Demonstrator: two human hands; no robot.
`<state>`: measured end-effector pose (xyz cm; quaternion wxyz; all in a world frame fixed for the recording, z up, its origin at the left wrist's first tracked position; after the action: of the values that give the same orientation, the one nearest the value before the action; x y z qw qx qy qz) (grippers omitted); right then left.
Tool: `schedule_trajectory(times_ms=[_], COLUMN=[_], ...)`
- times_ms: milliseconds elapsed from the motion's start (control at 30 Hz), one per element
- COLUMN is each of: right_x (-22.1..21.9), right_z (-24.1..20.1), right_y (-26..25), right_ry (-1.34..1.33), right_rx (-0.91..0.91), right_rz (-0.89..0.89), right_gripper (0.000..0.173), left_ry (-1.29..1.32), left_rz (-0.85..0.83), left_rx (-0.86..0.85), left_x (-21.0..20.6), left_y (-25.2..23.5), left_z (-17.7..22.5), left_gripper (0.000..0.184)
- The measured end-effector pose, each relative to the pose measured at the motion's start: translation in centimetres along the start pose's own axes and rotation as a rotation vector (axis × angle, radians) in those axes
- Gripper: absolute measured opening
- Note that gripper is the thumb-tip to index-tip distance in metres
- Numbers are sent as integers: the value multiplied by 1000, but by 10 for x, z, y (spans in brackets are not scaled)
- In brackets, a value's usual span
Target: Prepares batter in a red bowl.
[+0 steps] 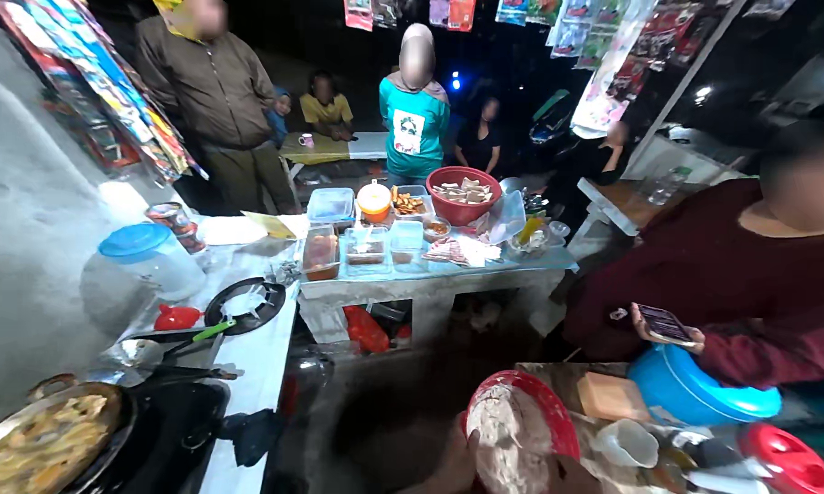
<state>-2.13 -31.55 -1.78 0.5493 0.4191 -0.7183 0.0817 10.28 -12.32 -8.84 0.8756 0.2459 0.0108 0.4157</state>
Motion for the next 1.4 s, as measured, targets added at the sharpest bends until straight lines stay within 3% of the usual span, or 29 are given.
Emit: schedule_trajectory(times_ms=[167,333,433,533,667,767,933,1100,1200,1300,1400], right_x=[-5,26,66,63,25,34,56,3,-4,15,5], right_z=[-46,-37,-30,-48,-75,-75,-70,-118,-124,-126,-144], right_y=[17,37,10,-16,-1,14,-20,-14,3,-7,-24], right_ry=[-20,150,177,137,28,44,180,8,201,350,313], right_rx=[247,48,51,228,444,360,169,321,311,203,291], right_rz=[67,-249,-44,167,87,-145,-20,-171,-340,-260,-179], right_gripper=[33,42,40,40,35,32,38,40,39,49,43], left_ry=[96,165,213,244,277,273,312,408,502,555,573], left_rz=[16,110,166,189,222,275,305,280,309,338,350], left_rx=[-19,59,11,-46,-7,-15,7,90,128,137,127], left_x=[-26,-23,-22,-23,-17,0,13,19,36,50,55], left_y=[7,17,25,34,37,39,53,59,61,65,69], left_z=[12,31,41,45,39,37,37,30,21,13,11], left_gripper=[58,63,61,59,58,59,61,63,60,61,61])
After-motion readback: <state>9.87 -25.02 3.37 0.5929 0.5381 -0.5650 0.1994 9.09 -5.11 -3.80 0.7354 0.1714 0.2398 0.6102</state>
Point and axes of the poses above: each hand's wrist, its own y-axis away from the middle knuckle, its own x-axis out of the back of the hand, z = x × y, the point moved 9 cm from there along -y, towards the middle knuckle, and after that the axes turned 6 degrees about -y, right-handed, at the moved point
